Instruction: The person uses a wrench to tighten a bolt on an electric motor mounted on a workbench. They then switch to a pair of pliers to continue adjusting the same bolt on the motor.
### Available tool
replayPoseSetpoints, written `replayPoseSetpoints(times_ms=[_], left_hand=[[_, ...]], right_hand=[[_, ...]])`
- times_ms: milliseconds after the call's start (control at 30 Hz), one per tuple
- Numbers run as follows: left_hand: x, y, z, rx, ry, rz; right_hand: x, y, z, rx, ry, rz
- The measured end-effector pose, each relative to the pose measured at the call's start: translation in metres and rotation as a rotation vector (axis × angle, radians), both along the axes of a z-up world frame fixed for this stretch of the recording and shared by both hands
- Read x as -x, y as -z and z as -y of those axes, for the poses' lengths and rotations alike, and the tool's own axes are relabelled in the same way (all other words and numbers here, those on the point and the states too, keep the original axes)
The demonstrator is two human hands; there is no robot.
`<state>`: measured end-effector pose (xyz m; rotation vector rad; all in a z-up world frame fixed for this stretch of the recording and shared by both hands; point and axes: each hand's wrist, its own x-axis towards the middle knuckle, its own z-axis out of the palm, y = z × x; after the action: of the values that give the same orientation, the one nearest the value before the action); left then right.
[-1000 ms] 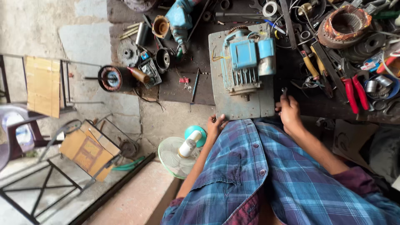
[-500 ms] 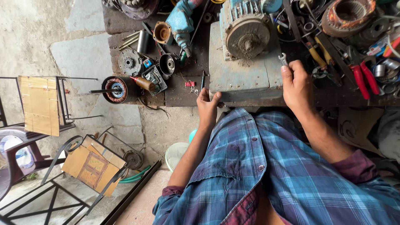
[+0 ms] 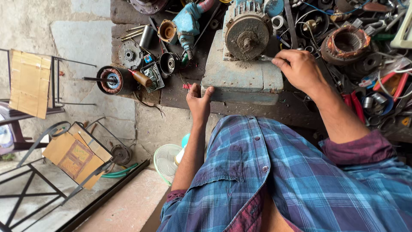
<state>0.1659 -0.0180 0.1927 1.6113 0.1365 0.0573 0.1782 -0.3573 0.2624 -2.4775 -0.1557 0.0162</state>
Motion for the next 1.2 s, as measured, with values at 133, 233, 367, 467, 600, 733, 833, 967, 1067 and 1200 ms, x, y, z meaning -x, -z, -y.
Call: replayPoseSetpoints(times_ms=[133, 233, 367, 467, 600, 733, 833, 967, 1067, 1200], left_hand=[[-0.006, -0.003, 0.003, 0.003, -0.021, -0.009], [-0.006, -0.004, 0.005, -0.010, -0.038, -0.002], [0.000, 0.000, 0.004, 0.001, -0.039, 0.006], [0.002, 0.002, 0.002, 0.003, -0.010, 0.006], [-0.003, -0.004, -0.002, -0.069, 0.023, -0.017], [-0.010, -0.017, -0.002, -0.167, 0.053, 0.038], [-0.013, -0.027, 0.001, -0.294, 0.057, 0.085], [-0.024, -0.041, 0.006, -0.325, 0.062, 0.122], [-0.025, -0.048, 0.011, -0.276, 0.064, 0.145], [-0.037, -0.057, 0.014, -0.253, 0.068, 0.167]], right_hand=[[-0.010, 0.017, 0.002, -0.025, 0.018, -0.027], [-0.006, 0.020, 0.001, -0.031, 0.045, 0.013], [-0.012, 0.027, 0.005, 0.092, -0.008, -0.034], [-0.015, 0.037, 0.011, 0.220, -0.088, -0.001], [-0.014, 0.044, 0.015, 0.316, -0.107, 0.123], [-0.022, 0.057, 0.027, 0.369, -0.116, 0.219], [-0.027, 0.078, 0.044, 0.336, -0.139, 0.115], [-0.046, 0.100, 0.068, 0.319, -0.093, 0.053], [-0.057, 0.103, 0.082, 0.307, -0.109, 0.038], [-0.059, 0.085, 0.070, 0.305, -0.022, -0.050]])
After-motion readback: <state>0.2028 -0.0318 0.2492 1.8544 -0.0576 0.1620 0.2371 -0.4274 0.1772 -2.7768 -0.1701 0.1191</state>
